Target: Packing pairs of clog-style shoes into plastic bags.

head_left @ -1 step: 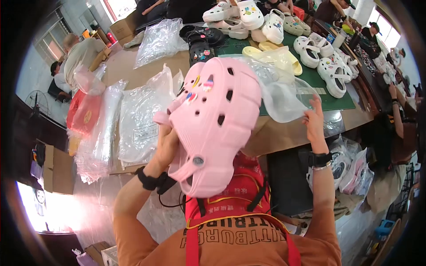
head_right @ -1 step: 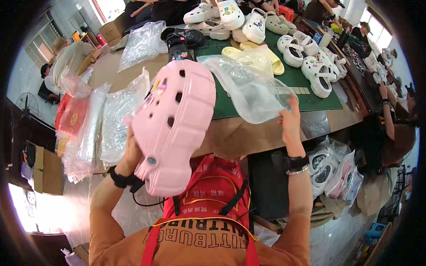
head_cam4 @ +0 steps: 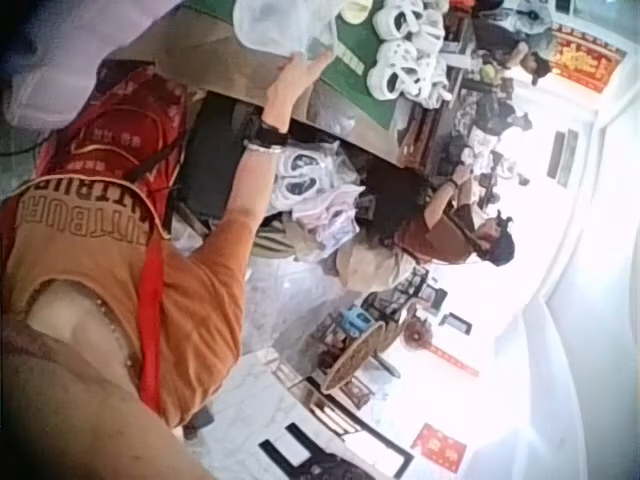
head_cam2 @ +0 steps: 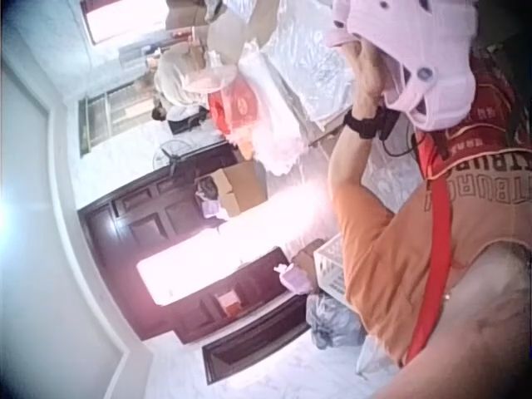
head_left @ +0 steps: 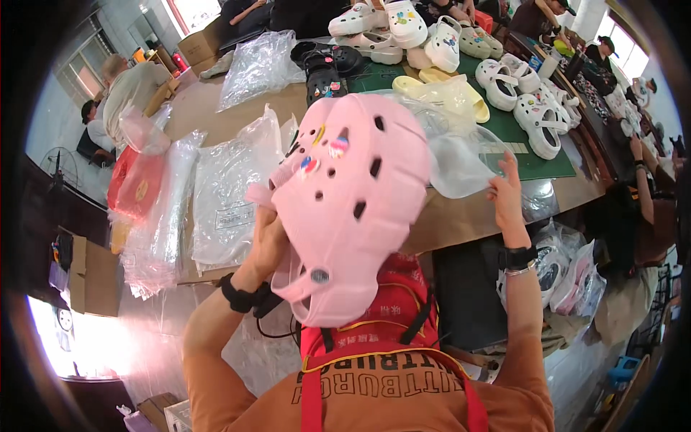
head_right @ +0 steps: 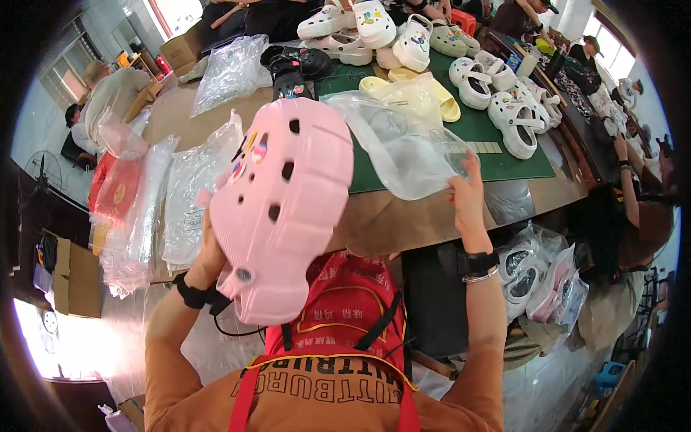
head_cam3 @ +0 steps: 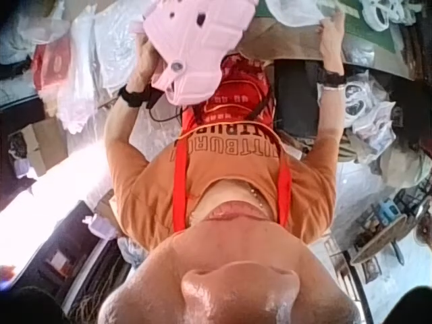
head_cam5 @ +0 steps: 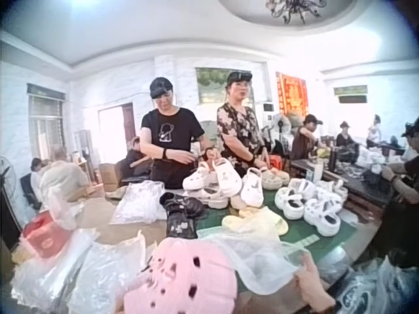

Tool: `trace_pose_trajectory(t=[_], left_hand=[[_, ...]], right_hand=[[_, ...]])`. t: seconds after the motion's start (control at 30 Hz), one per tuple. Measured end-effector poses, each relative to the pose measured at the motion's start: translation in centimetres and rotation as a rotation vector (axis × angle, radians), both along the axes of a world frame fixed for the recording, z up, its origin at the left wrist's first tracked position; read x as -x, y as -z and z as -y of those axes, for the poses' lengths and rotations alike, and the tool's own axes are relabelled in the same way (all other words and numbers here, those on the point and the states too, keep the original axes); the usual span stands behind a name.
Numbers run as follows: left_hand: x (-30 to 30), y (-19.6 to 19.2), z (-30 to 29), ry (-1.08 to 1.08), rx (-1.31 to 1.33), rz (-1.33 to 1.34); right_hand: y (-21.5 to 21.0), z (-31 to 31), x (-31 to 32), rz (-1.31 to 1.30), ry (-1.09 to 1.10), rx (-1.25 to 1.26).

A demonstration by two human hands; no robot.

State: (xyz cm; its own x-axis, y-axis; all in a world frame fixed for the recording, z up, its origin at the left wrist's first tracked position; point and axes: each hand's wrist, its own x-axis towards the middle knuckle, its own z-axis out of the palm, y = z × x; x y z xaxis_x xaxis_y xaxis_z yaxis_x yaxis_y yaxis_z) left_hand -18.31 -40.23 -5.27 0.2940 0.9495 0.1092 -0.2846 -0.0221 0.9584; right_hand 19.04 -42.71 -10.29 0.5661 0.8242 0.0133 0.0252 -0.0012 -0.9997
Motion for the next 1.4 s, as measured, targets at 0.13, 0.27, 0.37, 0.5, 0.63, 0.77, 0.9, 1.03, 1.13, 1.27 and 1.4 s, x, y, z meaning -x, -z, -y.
trace_pose_trajectory(t=[0.13,0.27,0.37,0.5,0.63,0.77,0.9,1.03,1.13,1.27,1.4], left_hand=[[0.5,-1.0,1.5,0.283,-0.010,-0.152],[-2.4,0.2,1.4,0.455,-0.226,-0.280],[-4.3,1.4,0.6,0.475,-0.269,-0.209],[-4.0,2.3,0.3,0.476,-0.042,-0.268],[-4.3,3.3,-0.4,0.476,0.011,-0.423],[-4.3,4.9,-1.4,0.300,-0.341,-0.460],[-3.8,5.1,-2.4,0.336,-0.148,-0.657],[-4.3,4.5,-2.5,0.229,-0.160,-0.657],[-4.7,4.2,-2.5,0.178,-0.243,-0.701],[-5.3,4.4,-2.9,0.112,-0.218,-0.806],[-6.0,5.6,-4.3,-0.019,-0.251,-0.857]], right_hand=[[0.6,-1.9,3.0,0.047,-0.130,-0.133],[2.0,-2.6,4.7,0.786,-0.265,-0.273],[0.6,-1.0,4.9,0.549,-0.344,-0.232],[-1.2,0.8,5.6,0.022,-0.529,-0.149],[-1.0,2.1,5.4,0.039,-0.622,-0.111],[-0.5,2.5,4.6,0.481,-0.657,-0.122],[-1.5,2.6,4.5,0.527,-0.693,-0.078],[-2.3,3.2,5.8,0.756,-0.702,-0.025],[-2.3,3.3,6.8,0.842,-0.702,-0.014],[-2.8,3.9,9.3,0.965,-0.568,-0.039],[-0.6,4.6,11.4,1.126,-0.509,-0.208]])
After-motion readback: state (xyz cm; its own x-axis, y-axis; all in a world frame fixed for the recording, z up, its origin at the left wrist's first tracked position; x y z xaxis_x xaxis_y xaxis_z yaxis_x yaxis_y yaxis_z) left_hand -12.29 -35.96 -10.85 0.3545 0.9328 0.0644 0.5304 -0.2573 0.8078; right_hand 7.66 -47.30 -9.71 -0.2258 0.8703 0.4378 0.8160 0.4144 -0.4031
